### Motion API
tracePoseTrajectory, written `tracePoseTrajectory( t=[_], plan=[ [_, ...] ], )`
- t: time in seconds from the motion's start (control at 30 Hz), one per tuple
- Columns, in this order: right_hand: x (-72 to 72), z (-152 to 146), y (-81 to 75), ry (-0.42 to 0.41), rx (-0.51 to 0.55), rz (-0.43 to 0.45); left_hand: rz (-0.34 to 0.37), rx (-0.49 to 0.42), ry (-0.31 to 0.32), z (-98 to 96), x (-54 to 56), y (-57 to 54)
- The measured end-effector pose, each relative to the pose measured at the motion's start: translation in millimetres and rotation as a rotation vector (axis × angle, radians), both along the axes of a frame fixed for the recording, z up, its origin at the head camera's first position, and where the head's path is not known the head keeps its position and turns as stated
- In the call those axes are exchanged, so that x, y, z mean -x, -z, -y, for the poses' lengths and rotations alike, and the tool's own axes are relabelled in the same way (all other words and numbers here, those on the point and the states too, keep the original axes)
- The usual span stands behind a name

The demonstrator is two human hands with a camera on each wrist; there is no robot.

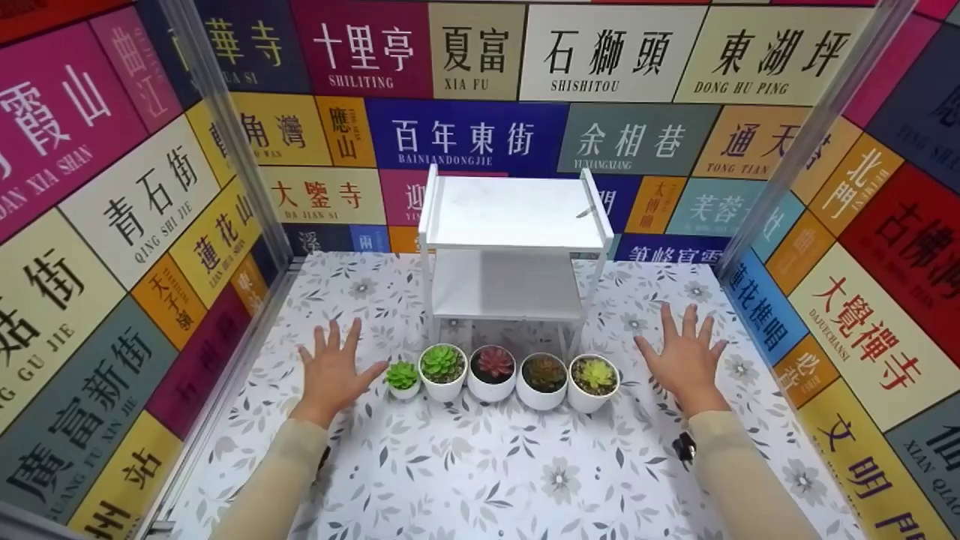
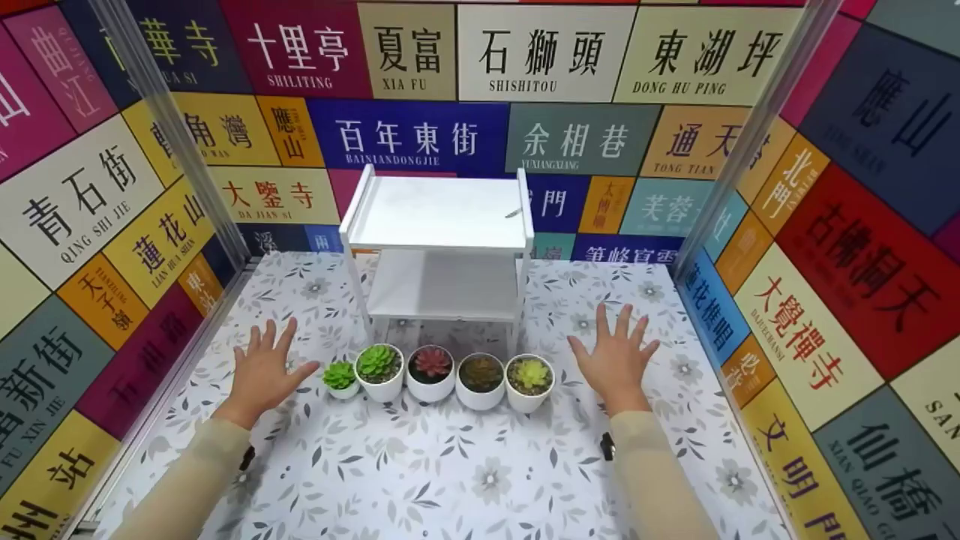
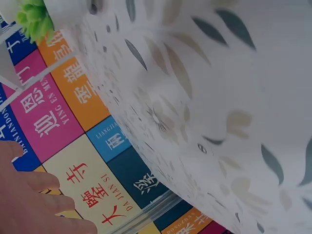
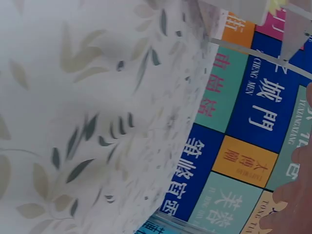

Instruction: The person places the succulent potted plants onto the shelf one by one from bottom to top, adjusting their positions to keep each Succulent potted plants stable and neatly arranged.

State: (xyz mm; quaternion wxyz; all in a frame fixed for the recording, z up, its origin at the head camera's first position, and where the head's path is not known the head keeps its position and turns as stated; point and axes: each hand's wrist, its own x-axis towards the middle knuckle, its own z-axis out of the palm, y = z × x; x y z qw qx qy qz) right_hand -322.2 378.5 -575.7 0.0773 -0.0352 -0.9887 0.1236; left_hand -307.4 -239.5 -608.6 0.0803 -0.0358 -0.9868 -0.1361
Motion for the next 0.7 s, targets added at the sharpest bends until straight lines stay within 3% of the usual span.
tracePoseTrajectory(
  t=[0.27,0.5,0.7],
  plan=[
    [11.1,15,-32.6,-0.034,0.013,-0.109,-0.111,-0.251,0.047,-14.3,-13.3,7.5],
    [25.4,27,-56.2,-0.072,0.084,-0.18,-0.096,-0.497,0.028,-20.1,-15.7,14.4],
    [41.3,39,-71.3,-0.091,0.137,-0.208,-0.139,-0.659,0.024,-21.8,-21.0,17.0]
  ],
)
